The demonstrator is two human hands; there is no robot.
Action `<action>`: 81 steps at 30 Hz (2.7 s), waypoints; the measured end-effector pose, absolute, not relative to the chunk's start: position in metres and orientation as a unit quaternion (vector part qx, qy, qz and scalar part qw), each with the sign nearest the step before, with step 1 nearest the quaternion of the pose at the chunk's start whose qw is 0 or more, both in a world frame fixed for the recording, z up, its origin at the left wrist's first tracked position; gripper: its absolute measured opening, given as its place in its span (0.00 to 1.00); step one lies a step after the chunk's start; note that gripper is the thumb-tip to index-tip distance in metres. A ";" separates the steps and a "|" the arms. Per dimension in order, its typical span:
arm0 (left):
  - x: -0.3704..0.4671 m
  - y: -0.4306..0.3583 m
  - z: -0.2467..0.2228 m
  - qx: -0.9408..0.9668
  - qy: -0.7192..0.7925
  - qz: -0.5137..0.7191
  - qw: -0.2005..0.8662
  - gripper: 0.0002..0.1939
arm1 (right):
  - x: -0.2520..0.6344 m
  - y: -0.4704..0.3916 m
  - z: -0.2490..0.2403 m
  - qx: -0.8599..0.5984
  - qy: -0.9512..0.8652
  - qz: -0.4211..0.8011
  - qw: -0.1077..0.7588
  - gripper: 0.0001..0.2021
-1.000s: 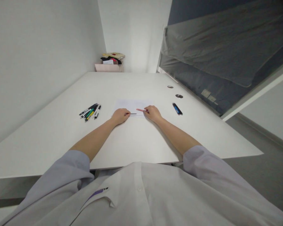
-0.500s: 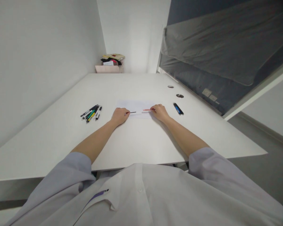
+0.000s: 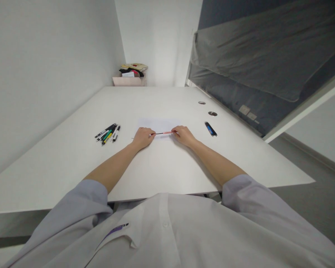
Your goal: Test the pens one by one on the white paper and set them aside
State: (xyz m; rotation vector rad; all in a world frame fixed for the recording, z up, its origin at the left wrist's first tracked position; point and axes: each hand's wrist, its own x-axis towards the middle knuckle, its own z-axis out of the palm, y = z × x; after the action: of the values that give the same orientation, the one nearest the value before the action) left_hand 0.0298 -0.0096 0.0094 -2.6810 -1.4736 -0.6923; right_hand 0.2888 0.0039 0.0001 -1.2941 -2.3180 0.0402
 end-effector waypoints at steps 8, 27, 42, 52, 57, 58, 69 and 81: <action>0.039 -0.015 0.012 -0.853 -0.453 -0.255 -0.044 0.14 | 0.268 -0.006 0.002 -0.440 -0.864 0.028 0.242 0.15; 0.036 0.001 0.000 -0.725 -0.448 -0.412 -0.323 0.23 | 0.272 -0.005 -0.001 -0.431 -0.849 0.053 0.301 0.11; 0.037 -0.003 0.003 -0.693 -0.449 -0.422 -0.375 0.26 | 0.271 -0.002 -0.010 -0.404 -0.852 0.031 0.330 0.09; 0.037 -0.008 0.001 -0.700 -0.449 -0.409 -0.376 0.21 | 0.269 -0.007 -0.007 -0.406 -0.860 0.030 0.308 0.11; 0.039 -0.012 0.004 -0.718 -0.463 -0.392 -0.343 0.18 | 0.268 -0.011 -0.004 -0.418 -0.866 0.018 0.274 0.12; 0.039 -0.013 0.005 -0.723 -0.465 -0.389 -0.332 0.17 | 0.267 -0.012 -0.003 -0.421 -0.868 0.016 0.263 0.13; 0.044 -0.017 0.007 -0.776 -0.469 -0.372 -0.199 0.11 | 0.261 -0.023 0.012 -0.467 -0.870 0.002 0.154 0.17; 0.040 -0.016 0.006 -0.782 -0.480 -0.344 -0.197 0.16 | 0.262 -0.023 0.015 -0.490 -0.853 0.017 0.179 0.14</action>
State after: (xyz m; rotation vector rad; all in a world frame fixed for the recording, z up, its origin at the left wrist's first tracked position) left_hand 0.0403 -0.0160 0.0055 -2.8224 -1.7334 -1.2429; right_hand 0.2615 -0.0234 0.0150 -1.3858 -2.4103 0.0475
